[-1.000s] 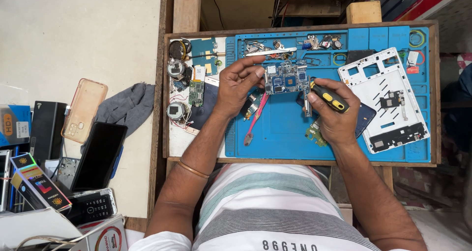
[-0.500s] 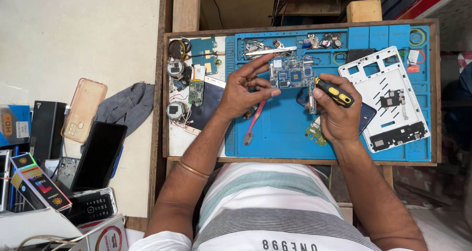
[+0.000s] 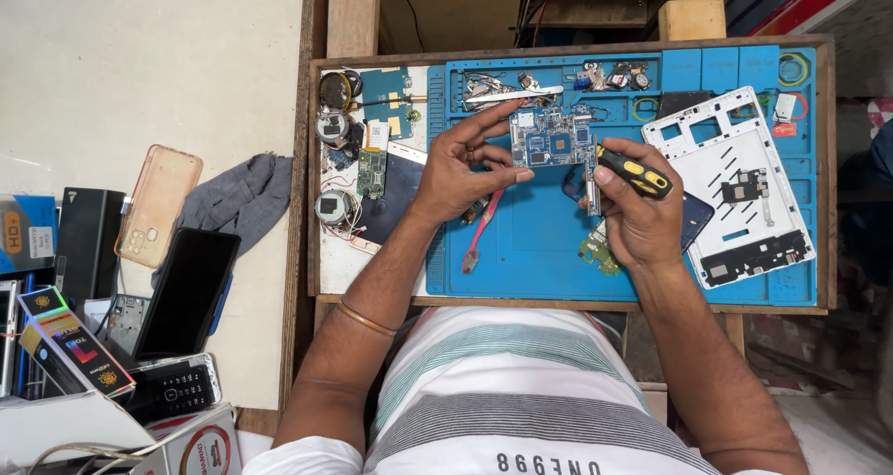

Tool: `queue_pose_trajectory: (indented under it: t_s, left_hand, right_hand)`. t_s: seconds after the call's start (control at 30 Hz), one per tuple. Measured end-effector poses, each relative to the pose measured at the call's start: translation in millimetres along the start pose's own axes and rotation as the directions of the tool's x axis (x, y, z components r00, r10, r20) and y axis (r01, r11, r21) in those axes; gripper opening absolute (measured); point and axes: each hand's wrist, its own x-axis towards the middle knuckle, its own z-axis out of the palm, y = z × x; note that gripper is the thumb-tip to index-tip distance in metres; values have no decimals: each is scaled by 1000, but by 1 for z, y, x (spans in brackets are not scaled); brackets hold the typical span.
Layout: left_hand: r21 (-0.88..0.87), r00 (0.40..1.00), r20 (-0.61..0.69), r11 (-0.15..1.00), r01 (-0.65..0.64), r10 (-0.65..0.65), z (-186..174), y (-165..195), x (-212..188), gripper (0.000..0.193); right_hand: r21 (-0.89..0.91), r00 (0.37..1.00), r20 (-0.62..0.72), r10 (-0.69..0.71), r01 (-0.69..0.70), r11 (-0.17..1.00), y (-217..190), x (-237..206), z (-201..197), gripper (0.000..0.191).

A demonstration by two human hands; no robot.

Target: The person holds a disassembled phone motherboard on a blue repair mat and uses a screwdriver to unscrew and re-tighten small screws on the board, repositioning the board and handling a phone frame and other phone parts on the bench while working through the screws.

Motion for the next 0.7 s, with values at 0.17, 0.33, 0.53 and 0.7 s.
queue_pose_trajectory:
  t_s: [0.17,0.33,0.53,0.7]
  left_hand:
    - [2,1000,8,1000,1,-1,-1,1,0,77]
    - [17,1000,4,1000,-8,8,-1,-1,-1,77]
    - [32,1000,-1,999,-2,2,-2,-4,-1,78]
    - [19,1000,5,1000,1,-1,-2,-5,0,78]
  right_hand:
    - [-19,1000,4,-4,4,1000,0,0,0,34]
    - [-23,1000,4,-10,10,1000,1,0,0,34]
    - [-31,1000,-1,-3,3,1000,-1,-1,1,35]
    - [-28,1000,2,-5,5,1000,-1,0,1,34]
